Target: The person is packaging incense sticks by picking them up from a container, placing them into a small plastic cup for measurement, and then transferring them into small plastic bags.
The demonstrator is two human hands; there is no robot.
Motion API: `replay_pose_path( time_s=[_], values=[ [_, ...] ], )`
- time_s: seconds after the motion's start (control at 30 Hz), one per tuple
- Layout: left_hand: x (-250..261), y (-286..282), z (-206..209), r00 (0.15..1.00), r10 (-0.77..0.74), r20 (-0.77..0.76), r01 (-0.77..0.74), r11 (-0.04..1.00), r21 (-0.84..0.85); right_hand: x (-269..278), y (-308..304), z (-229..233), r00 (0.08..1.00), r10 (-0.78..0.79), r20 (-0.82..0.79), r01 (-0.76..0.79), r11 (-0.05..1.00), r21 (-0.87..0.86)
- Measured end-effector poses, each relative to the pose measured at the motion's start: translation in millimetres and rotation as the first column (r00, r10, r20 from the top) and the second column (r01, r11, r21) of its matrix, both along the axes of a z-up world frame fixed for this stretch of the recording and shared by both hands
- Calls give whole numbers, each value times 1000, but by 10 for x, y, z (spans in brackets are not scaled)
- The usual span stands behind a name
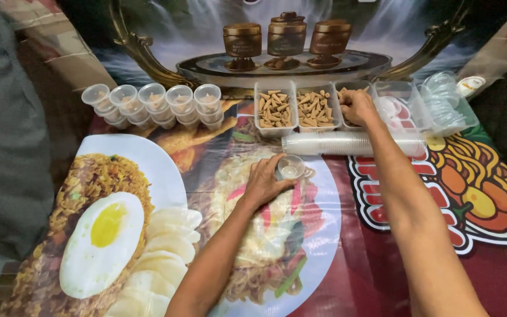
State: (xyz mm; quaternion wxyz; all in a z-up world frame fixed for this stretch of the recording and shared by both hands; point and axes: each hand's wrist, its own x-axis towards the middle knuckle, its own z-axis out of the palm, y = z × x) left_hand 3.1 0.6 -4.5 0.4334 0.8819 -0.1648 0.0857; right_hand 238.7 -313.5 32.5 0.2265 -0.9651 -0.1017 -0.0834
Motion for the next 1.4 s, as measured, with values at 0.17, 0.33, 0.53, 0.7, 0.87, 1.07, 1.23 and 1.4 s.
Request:
replay_pose_path(
  time_s=[0.17, 0.33, 0.53, 0.7, 0.87, 1.07, 1.23, 1.4],
  values=[
    [-4, 5, 14, 1000, -4, 11, 4, 1000, -3, 53, -64, -75, 1000, -14, 10, 15, 997, -79],
    [-27, 2, 35, 1000, 3, 15, -3, 1000, -11, 7, -115, -113, 999, -54, -2, 53, 997, -58],
    [-5, -1, 15, 1000, -14, 3, 14, 1000, -7, -201, -176, 13, 974, -28, 224, 21, 999, 32],
    [56, -1, -84, 1000, -10, 5, 10, 1000, 1, -1006, 226, 304, 951, -100, 293, -20, 924, 383],
    [3, -14, -1, 1000, -22, 0, 22, 1000, -6, -2032, 830, 378, 980, 167, 104, -195, 762, 617],
    [29, -28, -35, 1000, -9, 5, 8, 1000, 7, -2201, 1070, -72, 976, 159, 152, -216, 823, 526],
    [33, 20, -78, 999, -31, 21, 31, 999, 19, -2189, 971, -338, 968, 140, 210, -238, 786, 571],
    [17, 39, -71, 998, -58, 10, 58, 998, -25, -2412, 1043, -239, 970, 217, 107, -230, 683, 693]
  ],
)
